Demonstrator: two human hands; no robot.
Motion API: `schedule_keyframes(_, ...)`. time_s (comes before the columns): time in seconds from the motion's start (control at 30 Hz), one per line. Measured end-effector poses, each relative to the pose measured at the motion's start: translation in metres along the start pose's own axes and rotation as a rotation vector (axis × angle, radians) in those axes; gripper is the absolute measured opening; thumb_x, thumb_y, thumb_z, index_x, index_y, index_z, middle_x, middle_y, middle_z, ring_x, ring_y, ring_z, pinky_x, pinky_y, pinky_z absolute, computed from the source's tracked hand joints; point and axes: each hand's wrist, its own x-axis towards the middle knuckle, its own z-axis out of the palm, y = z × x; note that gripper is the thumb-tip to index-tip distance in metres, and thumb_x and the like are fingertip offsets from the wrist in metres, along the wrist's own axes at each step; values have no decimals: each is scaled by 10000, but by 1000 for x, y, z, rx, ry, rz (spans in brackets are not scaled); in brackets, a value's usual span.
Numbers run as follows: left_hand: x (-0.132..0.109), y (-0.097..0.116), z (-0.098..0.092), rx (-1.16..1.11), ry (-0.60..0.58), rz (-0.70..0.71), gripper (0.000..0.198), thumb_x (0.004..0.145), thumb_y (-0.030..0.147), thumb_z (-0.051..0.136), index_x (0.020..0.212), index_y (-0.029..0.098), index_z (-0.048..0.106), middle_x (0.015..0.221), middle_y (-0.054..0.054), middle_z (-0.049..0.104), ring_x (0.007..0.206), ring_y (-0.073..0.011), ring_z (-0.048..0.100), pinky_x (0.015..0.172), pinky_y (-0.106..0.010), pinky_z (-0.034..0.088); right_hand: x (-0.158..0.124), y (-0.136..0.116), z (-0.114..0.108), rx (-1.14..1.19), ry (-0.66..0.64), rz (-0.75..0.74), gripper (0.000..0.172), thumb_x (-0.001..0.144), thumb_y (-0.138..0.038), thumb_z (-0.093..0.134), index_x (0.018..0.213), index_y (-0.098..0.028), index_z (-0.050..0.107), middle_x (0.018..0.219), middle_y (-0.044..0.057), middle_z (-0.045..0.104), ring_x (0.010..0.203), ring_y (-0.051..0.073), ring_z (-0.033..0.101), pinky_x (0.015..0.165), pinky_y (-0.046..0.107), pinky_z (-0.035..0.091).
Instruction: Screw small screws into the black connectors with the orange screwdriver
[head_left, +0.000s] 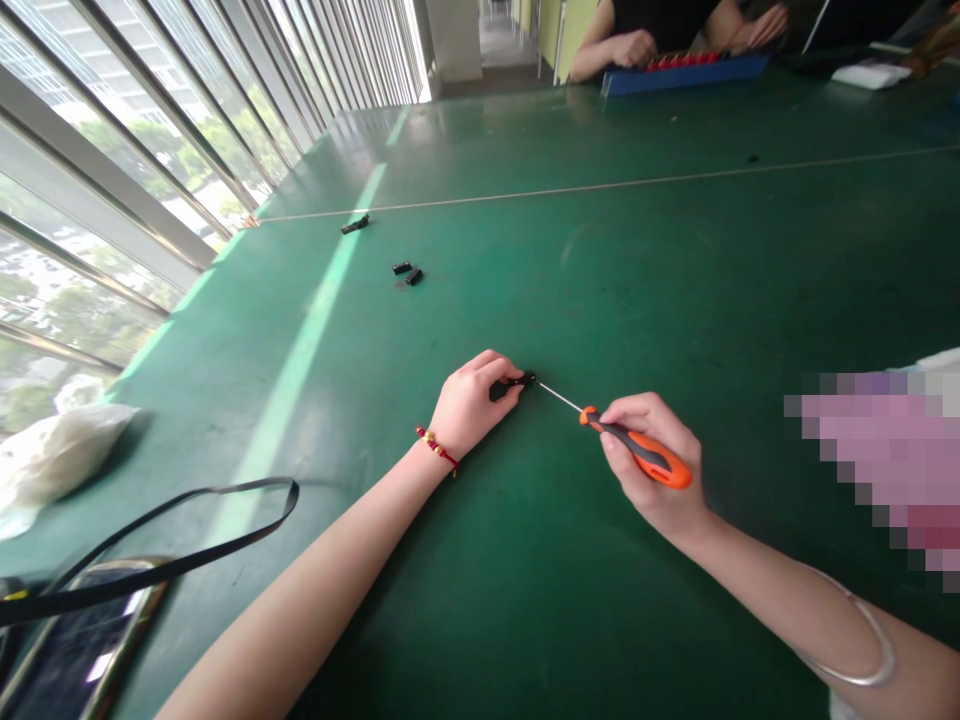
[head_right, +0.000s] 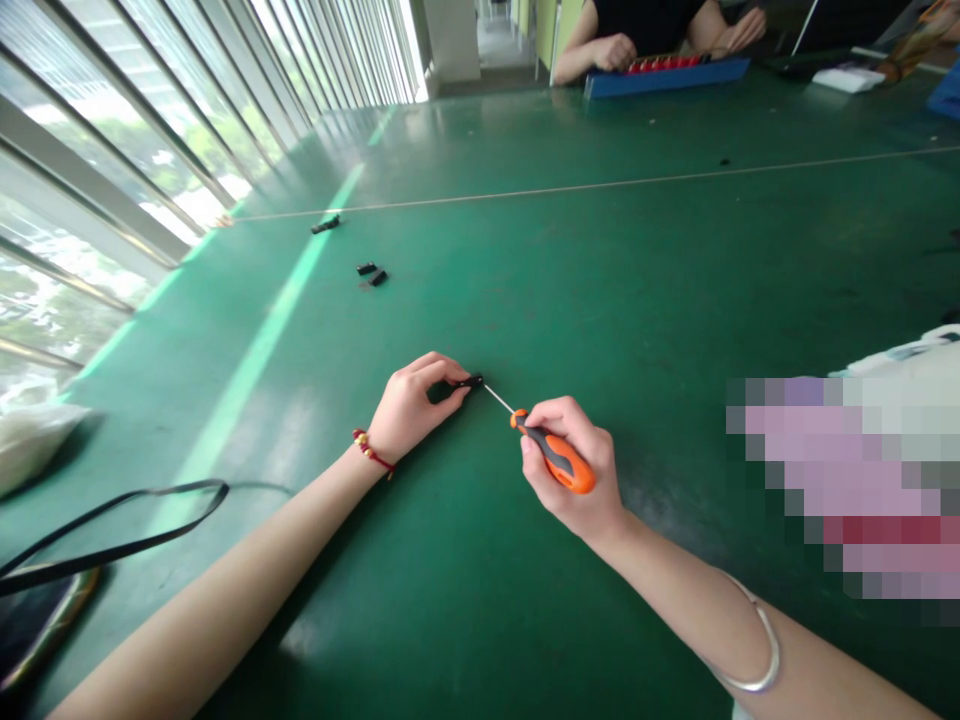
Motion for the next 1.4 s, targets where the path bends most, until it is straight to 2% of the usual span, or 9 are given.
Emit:
schedule_keyframes(0.53, 0, 0, 1, -3, -21, 24, 89, 792, 162, 568, 833, 176, 645, 929, -35, 649, 797, -140, 625, 767, -268, 521, 1, 0, 1, -3, 20, 6, 61, 815, -219, 584, 857, -219, 539, 701, -5, 627, 564, 113, 614, 489, 218, 485)
schedule_keyframes(0.7, 0, -1, 1, -16, -16, 12, 85, 786, 163, 570, 825, 176, 644, 902, -32, 650, 776, -136, 624, 763, -267, 524, 2, 2, 4, 28, 197, 17, 243, 762, -218, 640, 950, -236, 487, 819, 21, 560, 675, 134, 600, 557, 262, 522)
schedule_keyframes(0.77, 1, -1, 0, -16, -16, 11, 84, 784, 160, 570, 821, 176, 644, 904, -33, 651, 780, -137, 626, 764, -267, 525, 1, 2, 4, 62, 182, 8, 287, 757, -228, 638, 989, -236, 470, 811, 11, 532, 660, 130, 580, 572, 275, 525)
schedule_keyframes(0.9, 1, -1, 0, -22, -18, 8, 84, 781, 162, 571, 819, 173, 645, 903, -34, 655, 786, -140, 628, 766, -268, 525, 0, 0, 2, -21, 52, 21, 171, 783, -188, 614, 932, -225, 539, 687, -24, 545, 557, 98, 562, 514, 231, 486)
schedule_keyframes(1.03, 1, 0, 0, -22, -12, -2, 82, 770, 159, 574, 813, 171, 643, 889, -29, 653, 775, -136, 626, 764, -263, 526, 0, 1, 3, 45, 182, -20, 363, 730, -143, 649, 1054, -228, 506, 827, 3, 557, 652, 115, 592, 566, 250, 517)
schedule_keyframes(1.1, 1, 1, 0, -16, -9, -8, 82, 765, 155, 572, 808, 172, 641, 883, -28, 652, 775, -136, 625, 763, -260, 525, -1, 2, 4, 73, 162, -20, 415, 716, -162, 662, 1090, -228, 496, 850, 8, 548, 684, 130, 596, 599, 278, 533)
schedule_keyframes(1.2, 1, 1, 0, -14, -12, -12, 80, 761, 152, 571, 800, 172, 638, 878, -27, 652, 778, -137, 625, 764, -260, 524, -1, 3, 3, -4, 64, 3, 249, 757, -184, 638, 992, -223, 564, 793, 5, 583, 658, 130, 609, 591, 272, 530)
schedule_keyframes(1.27, 1, 1, 0, -17, -14, -14, 77, 759, 152, 571, 795, 170, 637, 878, -28, 654, 778, -139, 625, 766, -263, 524, -1, 3, 3, -39, 93, -9, 206, 764, -166, 630, 954, -226, 575, 804, 10, 595, 663, 123, 612, 579, 253, 528)
schedule_keyframes(1.4, 1, 2, -1, -20, -13, -20, 74, 757, 150, 571, 791, 170, 634, 881, -28, 656, 781, -139, 625, 766, -262, 523, -1, 2, 3, 29, 166, -41, 407, 718, -163, 654, 1089, -234, 503, 867, 17, 551, 718, 141, 598, 604, 279, 542)
